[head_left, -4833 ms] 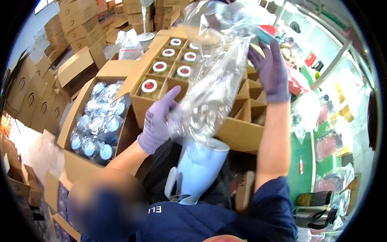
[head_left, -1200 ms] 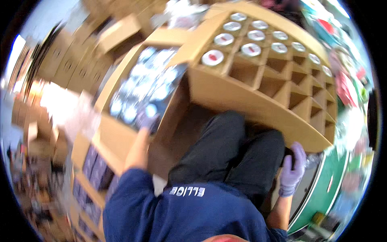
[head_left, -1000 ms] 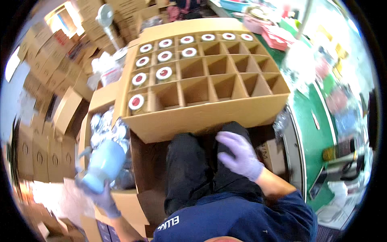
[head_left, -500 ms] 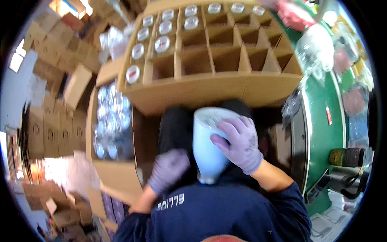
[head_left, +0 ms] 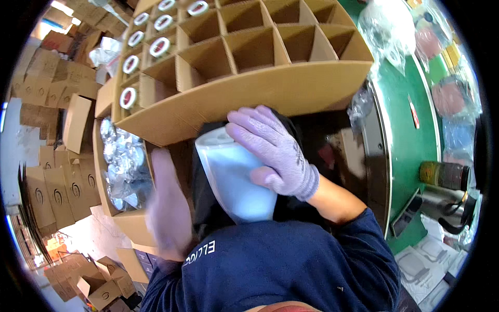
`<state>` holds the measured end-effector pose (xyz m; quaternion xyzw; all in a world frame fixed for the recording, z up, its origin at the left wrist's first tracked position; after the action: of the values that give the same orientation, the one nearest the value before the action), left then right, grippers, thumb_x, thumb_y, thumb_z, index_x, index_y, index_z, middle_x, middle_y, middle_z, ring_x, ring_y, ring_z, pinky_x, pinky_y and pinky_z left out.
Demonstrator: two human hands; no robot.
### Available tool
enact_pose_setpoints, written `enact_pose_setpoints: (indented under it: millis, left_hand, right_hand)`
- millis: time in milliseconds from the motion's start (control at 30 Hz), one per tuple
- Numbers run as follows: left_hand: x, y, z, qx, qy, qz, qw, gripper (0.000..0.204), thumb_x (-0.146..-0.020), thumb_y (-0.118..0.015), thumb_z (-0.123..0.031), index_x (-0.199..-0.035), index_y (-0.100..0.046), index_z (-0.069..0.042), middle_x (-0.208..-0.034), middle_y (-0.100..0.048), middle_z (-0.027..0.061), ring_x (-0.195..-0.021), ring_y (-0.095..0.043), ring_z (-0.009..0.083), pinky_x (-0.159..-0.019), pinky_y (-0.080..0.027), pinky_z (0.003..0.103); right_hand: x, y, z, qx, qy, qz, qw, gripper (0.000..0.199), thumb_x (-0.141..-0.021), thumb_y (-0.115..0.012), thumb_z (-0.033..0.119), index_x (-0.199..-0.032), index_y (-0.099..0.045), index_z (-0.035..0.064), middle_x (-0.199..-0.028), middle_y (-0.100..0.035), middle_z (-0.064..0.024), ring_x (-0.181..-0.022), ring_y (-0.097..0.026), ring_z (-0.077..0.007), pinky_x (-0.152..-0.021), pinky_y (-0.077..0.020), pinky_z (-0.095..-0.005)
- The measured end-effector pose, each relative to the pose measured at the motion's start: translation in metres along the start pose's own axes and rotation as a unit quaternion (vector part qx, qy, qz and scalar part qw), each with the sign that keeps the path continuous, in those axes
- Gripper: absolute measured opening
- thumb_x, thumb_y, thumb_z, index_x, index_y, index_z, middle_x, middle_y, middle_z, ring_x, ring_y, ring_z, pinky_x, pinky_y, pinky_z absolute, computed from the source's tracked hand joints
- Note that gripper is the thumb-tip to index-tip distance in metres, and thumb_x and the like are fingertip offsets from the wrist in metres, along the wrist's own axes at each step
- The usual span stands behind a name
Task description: The person assembles carafes by placing a glass flask into a plastic body, attaching a lid, and packing the unit into a cardboard box.
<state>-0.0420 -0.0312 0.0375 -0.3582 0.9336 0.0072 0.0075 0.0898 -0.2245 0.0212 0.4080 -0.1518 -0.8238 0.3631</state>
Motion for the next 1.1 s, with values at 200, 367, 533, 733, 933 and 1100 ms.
enact_pose_setpoints:
  millis: [200, 367, 533, 733, 933, 1100]
  left_hand:
    - [-0.095, 0.028, 0.084, -0.066, -0.087, 0.131, 0.985, 0.109, -0.09, -0.017, -0.084, -0.154, -0.028, 0.004, -0.16, -0.032, 0.0219, -0.15, -0.027, 0.0311, -0.125, -0.012, 0.043]
    - [-0.074, -0.025, 0.076, 0.162, -0.03, 0.214, 0.963, 0.119, -0.084, -0.013, -0.09, -0.156, -0.024, 0.004, -0.162, -0.024, 0.0235, -0.152, -0.022, 0.0322, -0.125, -0.012, 0.043]
    - [-0.032, -0.028, 0.028, 0.041, -0.047, 0.276, 0.959, 0.118, -0.086, -0.023, -0.088, -0.145, -0.041, 0.012, -0.15, -0.046, 0.0251, -0.141, -0.042, 0.0359, -0.12, -0.027, 0.044]
    - [0.004, -0.007, -0.044, -0.251, -0.223, 0.077, 0.939, 0.058, -0.109, -0.034, -0.035, -0.152, -0.031, 0.003, -0.152, -0.043, 0.0152, -0.14, -0.042, 0.0248, -0.12, -0.029, 0.034]
    - [-0.062, 0.021, 0.02, -0.226, -0.045, 0.014, 0.973, 0.056, -0.109, -0.034, -0.037, -0.148, -0.042, 0.002, -0.148, -0.049, 0.0174, -0.138, -0.045, 0.0257, -0.116, -0.035, 0.037]
    - [0.007, -0.026, -0.049, -0.393, 0.287, -0.008, 0.874, 0.054, -0.108, -0.032, -0.032, -0.138, -0.053, 0.007, -0.141, -0.057, 0.0172, -0.129, -0.055, 0.0291, -0.109, -0.041, 0.036]
  right_hand:
    - [0.0, 0.05, -0.008, -0.018, -0.051, -0.282, 0.958, 0.086, -0.102, -0.029, 0.062, -0.157, -0.019, -0.0029, -0.164, -0.021, -0.021, -0.153, -0.018, -0.0315, -0.125, -0.0089, -0.042]
    - [-0.025, 0.008, 0.024, 0.078, -0.038, -0.038, 0.995, 0.113, -0.086, -0.031, 0.085, -0.154, -0.024, -0.0047, -0.16, -0.021, -0.0293, -0.149, -0.019, -0.046, -0.121, -0.0098, -0.0559]
    - [-0.03, 0.001, 0.031, 0.034, -0.025, 0.077, 0.996, 0.096, -0.088, -0.047, 0.072, -0.146, -0.04, -0.0042, -0.153, -0.038, -0.0276, -0.139, -0.037, -0.0495, -0.116, -0.0248, -0.0591]
    - [-0.001, -0.017, -0.049, -0.091, -0.211, -0.115, 0.966, 0.054, -0.104, -0.043, 0.029, -0.146, -0.043, -0.0051, -0.141, -0.051, -0.0286, -0.134, -0.043, -0.0468, -0.115, -0.0296, -0.0516]
    - [-0.004, -0.011, 0.031, 0.043, 0.032, -0.027, 0.998, 0.064, -0.104, -0.04, 0.046, -0.148, -0.041, -0.0005, -0.149, -0.044, -0.0268, -0.14, -0.04, -0.0428, -0.114, -0.0293, -0.0573]
    - [0.038, 0.005, -0.041, 0.045, -0.209, 0.004, 0.977, 0.059, -0.102, -0.044, 0.045, -0.138, -0.051, -0.0014, -0.146, -0.048, -0.0264, -0.141, -0.04, -0.0398, -0.117, -0.0273, -0.0549]
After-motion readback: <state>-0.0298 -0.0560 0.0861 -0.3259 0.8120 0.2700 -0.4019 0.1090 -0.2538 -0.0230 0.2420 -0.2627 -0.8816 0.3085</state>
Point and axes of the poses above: each hand's wrist, its own x-axis away from the middle knuckle, its own y-axis out of the back of the hand, z = x × y, the point moved 4 cm from there along -x, towards the middle knuckle
